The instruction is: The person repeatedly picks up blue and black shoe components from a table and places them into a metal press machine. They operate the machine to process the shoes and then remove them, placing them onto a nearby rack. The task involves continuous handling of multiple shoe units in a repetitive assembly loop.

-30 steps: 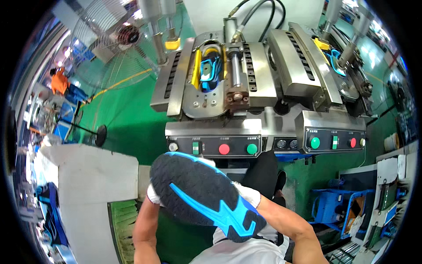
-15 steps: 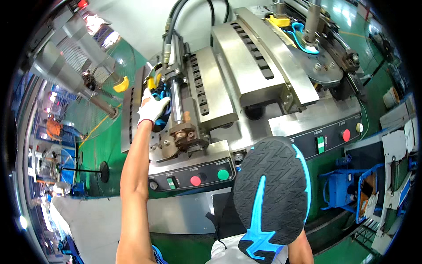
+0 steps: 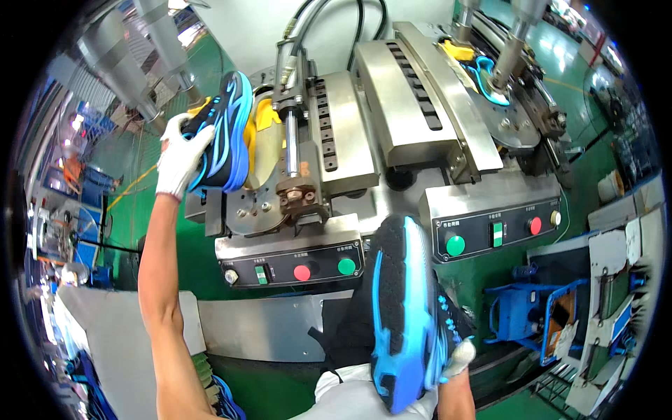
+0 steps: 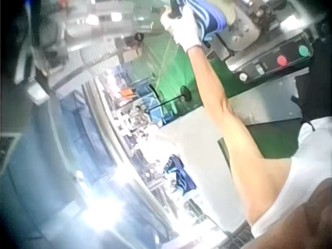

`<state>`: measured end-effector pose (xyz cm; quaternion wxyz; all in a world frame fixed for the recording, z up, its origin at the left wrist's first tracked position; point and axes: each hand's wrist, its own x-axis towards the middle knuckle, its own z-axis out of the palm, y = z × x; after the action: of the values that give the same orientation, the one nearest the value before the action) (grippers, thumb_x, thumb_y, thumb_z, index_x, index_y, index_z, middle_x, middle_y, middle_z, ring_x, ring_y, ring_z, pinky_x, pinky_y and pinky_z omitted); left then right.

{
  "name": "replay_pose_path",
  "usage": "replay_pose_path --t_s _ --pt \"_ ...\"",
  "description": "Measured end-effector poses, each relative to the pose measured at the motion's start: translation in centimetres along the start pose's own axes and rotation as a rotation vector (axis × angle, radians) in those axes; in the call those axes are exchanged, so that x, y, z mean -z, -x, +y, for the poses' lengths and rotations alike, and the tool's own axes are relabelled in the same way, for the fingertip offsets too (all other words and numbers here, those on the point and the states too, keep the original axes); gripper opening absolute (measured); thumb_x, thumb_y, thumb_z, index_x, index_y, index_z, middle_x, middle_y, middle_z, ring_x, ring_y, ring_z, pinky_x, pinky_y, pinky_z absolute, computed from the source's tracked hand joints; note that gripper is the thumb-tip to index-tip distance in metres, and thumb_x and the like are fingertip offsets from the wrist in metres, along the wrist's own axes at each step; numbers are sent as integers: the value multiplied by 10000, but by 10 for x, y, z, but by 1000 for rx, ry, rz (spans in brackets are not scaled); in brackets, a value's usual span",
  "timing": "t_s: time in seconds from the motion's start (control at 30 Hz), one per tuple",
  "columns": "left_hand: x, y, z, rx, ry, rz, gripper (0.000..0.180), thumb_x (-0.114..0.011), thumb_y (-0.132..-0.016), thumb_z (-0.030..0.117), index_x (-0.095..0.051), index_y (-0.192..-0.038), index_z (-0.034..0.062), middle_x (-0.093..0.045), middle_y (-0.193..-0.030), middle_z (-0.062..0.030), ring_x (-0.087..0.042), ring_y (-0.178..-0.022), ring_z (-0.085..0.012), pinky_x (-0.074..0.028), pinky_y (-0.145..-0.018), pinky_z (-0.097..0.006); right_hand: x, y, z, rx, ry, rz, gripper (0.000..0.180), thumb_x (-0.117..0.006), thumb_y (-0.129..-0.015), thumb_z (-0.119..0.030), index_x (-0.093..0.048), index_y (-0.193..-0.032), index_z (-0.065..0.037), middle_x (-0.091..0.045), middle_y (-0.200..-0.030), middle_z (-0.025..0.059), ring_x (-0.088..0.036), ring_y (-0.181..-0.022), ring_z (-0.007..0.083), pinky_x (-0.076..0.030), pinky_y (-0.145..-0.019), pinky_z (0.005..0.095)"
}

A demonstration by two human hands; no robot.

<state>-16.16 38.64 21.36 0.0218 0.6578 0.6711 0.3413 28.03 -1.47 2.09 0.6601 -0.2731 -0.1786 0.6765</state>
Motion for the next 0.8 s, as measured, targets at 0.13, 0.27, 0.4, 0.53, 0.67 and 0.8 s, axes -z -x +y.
replay_pose_path --t_s 0.13,0.27,0.4,0.53,0.67,0.8 --pt "79 114 -5 -11 107 123 557 -834 -874 175 -619 -1345 -27 -716 -1189 -162 -678 -1092 -237 -532 -997 -384 -73 -34 15 -190 -296 -72 977 -857 -819 -203 -364 -1622 55 -550 -1546 250 -607 -1362 375 -511 -1147 499" --pt "123 251 -41 171 97 106 543 -765 -823 58 -589 -1328 -34 -667 -1222 -149 -645 -1115 -216 -515 -1024 -375 -87 -43 50 -168 -229 -93 803 -755 -951 -341 -429 -1602 -2 -598 -1511 183 -634 -1326 333 -523 -1142 485" --pt "134 381 -106 483 29 84 577 -830 -773 124 -600 -1282 -19 -677 -1146 -165 -679 -1036 -295 -539 -960 -412 -148 -76 39 -190 106 18 382 -697 -930 -139 -656 -1281 6 -703 -1250 108 -688 -1144 242 -550 -1048 437" --pt "101 459 -156 655 -119 -3 540 -847 -756 156 -615 -1232 49 -672 -1140 -171 -676 -1036 -367 -524 -950 -471 -233 -171 34 -161 344 57 167 -715 -905 -1 -733 -1070 9 -756 -1032 87 -737 -950 209 -603 -912 362" --pt "67 526 -197 646 -311 -109 592 -874 -727 219 -602 -1234 82 -635 -1167 -163 -650 -1090 -405 -500 -960 -526 -311 -300 57 -78 810 -202 289 -808 -899 -169 -770 -1129 3 -759 -987 65 -708 -838 158 -577 -764 315" --pt "60 536 -195 665 -259 -54 547 -876 -713 201 -628 -1182 72 -630 -1136 -165 -655 -1047 -408 -521 -914 -541 -342 -418 88 -52 1157 -171 263 -844 -824 -176 -774 -985 20 -746 -872 90 -700 -787 184 -572 -693 335"
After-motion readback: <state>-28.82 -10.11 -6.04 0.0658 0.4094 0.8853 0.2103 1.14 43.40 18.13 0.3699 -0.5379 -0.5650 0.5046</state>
